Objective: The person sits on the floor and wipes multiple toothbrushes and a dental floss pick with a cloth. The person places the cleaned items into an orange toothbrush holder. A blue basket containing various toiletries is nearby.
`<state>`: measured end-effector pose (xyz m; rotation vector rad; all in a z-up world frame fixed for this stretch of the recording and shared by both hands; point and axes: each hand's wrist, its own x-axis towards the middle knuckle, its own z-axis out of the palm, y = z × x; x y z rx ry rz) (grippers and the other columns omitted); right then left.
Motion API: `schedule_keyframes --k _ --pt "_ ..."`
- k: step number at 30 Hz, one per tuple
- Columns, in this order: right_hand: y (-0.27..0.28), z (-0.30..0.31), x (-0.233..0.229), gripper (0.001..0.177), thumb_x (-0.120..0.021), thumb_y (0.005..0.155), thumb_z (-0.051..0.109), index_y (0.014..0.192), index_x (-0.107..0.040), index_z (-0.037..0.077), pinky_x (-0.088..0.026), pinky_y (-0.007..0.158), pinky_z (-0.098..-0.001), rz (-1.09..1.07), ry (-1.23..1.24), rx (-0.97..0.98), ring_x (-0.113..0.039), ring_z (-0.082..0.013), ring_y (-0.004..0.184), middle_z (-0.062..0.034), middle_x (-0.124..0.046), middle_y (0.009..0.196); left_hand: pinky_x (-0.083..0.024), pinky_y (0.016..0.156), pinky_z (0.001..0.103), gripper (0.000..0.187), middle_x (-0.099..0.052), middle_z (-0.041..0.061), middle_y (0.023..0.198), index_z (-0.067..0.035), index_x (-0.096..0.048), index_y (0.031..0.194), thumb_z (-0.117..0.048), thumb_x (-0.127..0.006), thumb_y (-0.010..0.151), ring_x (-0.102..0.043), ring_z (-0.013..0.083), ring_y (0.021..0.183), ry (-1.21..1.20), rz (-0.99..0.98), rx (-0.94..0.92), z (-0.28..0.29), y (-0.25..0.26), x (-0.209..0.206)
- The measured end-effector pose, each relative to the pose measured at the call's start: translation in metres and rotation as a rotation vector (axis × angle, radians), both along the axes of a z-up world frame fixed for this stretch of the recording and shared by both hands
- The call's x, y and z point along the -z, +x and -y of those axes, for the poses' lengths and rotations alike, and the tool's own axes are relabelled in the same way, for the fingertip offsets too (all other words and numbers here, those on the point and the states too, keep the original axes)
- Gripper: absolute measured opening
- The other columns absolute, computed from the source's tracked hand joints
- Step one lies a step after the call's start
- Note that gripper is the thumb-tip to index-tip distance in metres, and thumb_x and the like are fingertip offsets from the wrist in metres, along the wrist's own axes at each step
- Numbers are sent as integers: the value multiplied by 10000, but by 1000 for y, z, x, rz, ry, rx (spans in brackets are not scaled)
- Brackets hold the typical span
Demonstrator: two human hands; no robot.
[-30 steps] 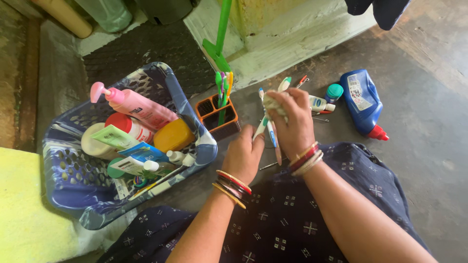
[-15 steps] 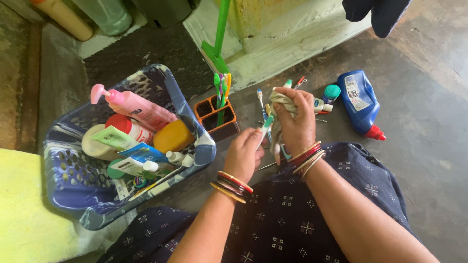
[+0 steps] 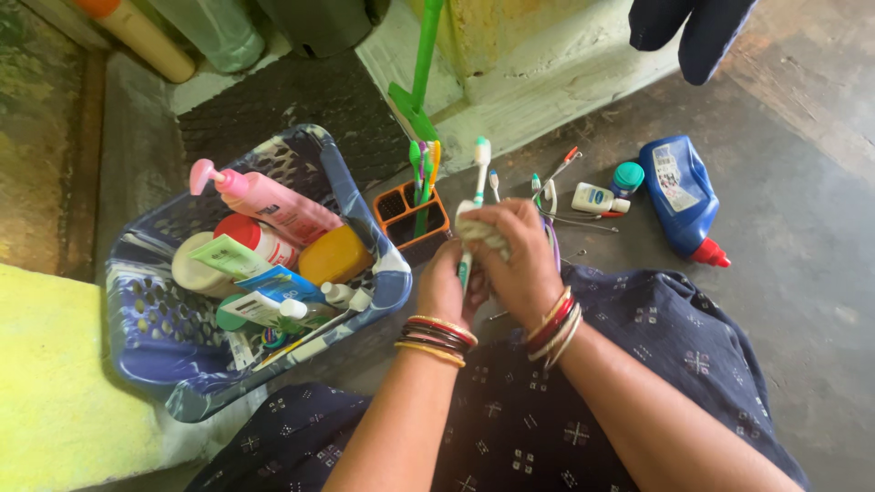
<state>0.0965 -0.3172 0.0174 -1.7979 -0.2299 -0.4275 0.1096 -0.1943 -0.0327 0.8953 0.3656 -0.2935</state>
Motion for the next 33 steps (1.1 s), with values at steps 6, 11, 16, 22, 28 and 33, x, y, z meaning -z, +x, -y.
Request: schedule_keyframes --k 6,11,16,22,28,33 --pt "-32 -13 -1 393 -791 798 7 1181 -719 60 -510 950 -371 113 -86 -136 -615 -295 1081 -124 -625 1119 -553 720 354 203 -626 77 866 -65 -638 1002 -262 -592 1015 -641 197 784 -150 19 -186 -18 25 7" --pt "-23 -14 -5 368 -790 797 9 1147 -724 103 -546 933 -355 112 -43 -116 -645 -281 1080 -110 -625 1120 -555 723 358 139 -649 79 870 -82 -633 1002 -212 -589 984 -650 205 794 -194 82 -173 -22 19 5" --pt "7 2 12 333 -755 822 13 1141 -738 108 -532 948 -369 99 -129 150 -628 -311 1081 -142 -603 1116 -561 717 350 101 -679 70 902 -77 -638 1007 -149 -595 951 -665 182 793 -11 164 -85 6 -1 12" --pt "37 33 62 230 -770 891 173 1102 -764 83 -504 940 -395 -174 -176 210 -626 -311 1068 -166 -620 1110 -479 731 321 147 -661 50 900 -39 -635 1067 -184 -622 1048 -571 151 789 418 444 99 7 -15 18" --pt "32 19 54 396 -592 1018 169 1395 -533 65 -494 761 -273 -375 454 -199 -672 -135 944 -72 -717 1148 -500 718 433 191 -690 158 817 -21 -564 956 -194 -645 956 -674 346 812 1197 593 353 -49 -30 -1" --pt "26 -8 22 610 -638 947 1 1508 -416 85 -491 553 -224 -315 325 -182 -647 -89 744 -76 -712 948 -481 737 453 181 -678 166 833 -29 -588 960 -182 -681 930 -648 378 849 1290 833 258 -65 -40 -10"
